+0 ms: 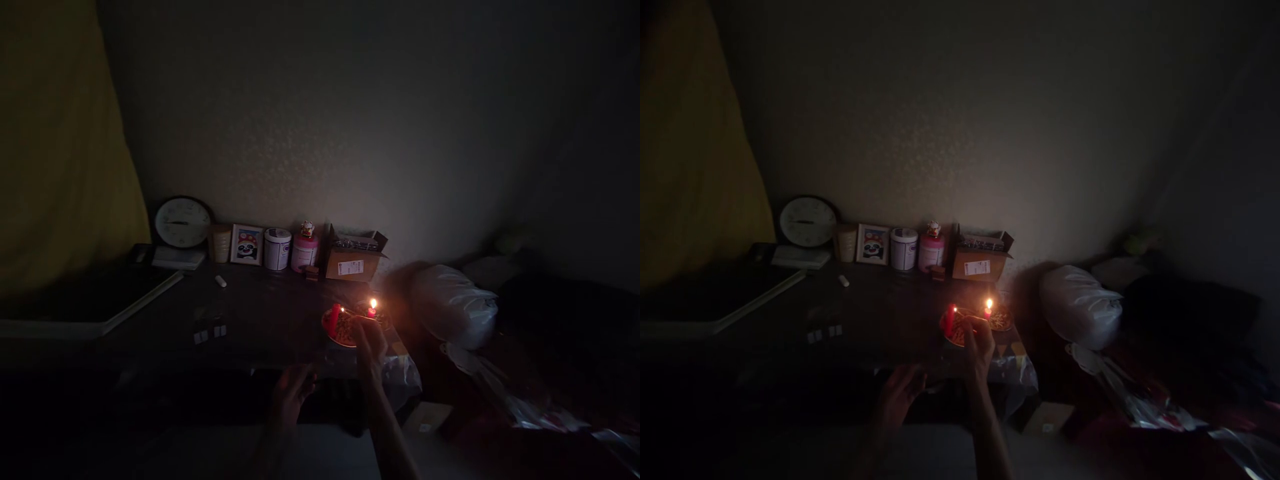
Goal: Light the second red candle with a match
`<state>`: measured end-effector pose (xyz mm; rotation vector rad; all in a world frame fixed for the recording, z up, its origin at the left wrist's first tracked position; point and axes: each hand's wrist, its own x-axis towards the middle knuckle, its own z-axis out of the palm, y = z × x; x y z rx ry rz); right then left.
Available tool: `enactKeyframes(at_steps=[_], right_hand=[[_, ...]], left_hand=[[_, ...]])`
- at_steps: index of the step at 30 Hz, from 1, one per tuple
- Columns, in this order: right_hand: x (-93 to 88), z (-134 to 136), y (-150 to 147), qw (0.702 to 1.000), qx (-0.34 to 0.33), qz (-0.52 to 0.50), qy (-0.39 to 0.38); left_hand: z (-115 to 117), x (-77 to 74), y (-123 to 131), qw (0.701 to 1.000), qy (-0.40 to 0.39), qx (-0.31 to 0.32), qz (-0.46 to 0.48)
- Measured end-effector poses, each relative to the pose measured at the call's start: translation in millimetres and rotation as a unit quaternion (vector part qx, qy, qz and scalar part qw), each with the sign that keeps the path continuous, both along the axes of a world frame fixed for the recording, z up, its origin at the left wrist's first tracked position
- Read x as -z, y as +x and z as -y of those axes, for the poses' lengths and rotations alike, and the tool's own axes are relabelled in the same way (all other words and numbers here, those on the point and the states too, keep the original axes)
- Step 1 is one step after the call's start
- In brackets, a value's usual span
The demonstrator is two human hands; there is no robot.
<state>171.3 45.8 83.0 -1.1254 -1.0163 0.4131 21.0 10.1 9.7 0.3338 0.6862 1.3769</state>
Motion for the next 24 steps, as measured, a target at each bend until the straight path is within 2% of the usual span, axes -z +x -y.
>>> enactKeyframes(at_steps=[4,7,11,24], right_hand=[[-8.2,0,-4,1.000,0.003,0.014,-0.009],[-10.4,-4,-6,1.000,0.003,0.017,-0.015],[-9.2,-10,-8,1.000,-0.002,0.017,-0.019],[-5.8,-17,-9,0.999,0.006,0.019,-0.026]], left_hand=[[-2,1.6,1,1.000,-0.001,-0.008,0.001],[2,-1.8,0,1.000,0.027,-0.002,-0.002],[7,-5.9,-1,0.999,0.050,0.010,-0.004],[9,-6.1,-3,0.999,0.039,0.017,0.005]])
